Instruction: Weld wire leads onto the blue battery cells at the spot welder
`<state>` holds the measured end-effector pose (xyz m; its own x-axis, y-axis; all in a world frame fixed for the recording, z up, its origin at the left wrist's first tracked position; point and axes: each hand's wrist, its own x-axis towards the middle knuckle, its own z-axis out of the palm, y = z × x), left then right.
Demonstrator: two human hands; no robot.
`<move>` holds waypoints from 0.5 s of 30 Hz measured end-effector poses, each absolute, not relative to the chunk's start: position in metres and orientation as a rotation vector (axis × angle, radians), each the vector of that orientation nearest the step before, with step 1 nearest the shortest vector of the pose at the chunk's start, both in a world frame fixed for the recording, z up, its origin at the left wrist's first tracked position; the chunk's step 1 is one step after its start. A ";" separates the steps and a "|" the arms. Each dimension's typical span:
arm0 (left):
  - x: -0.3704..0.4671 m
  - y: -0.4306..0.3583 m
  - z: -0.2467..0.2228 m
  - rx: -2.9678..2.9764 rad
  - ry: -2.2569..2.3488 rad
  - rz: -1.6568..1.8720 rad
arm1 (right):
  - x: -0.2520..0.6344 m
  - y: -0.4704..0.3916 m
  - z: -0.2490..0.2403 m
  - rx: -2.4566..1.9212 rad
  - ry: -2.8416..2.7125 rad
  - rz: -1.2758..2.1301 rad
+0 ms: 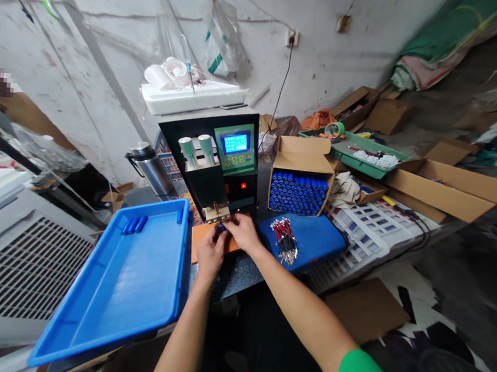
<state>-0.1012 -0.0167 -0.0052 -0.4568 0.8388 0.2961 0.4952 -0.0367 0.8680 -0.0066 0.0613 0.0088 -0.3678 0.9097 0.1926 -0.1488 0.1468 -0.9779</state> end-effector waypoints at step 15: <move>-0.102 -0.015 -0.011 1.400 1.844 1.524 | 0.001 0.064 -0.008 -0.787 -1.595 1.298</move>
<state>-0.1021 -0.0151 -0.0106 -0.4394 0.8482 0.2958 0.4503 -0.0769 0.8896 0.0009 0.0637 -0.0084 -0.3869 0.8876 0.2501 -0.0645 0.2445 -0.9675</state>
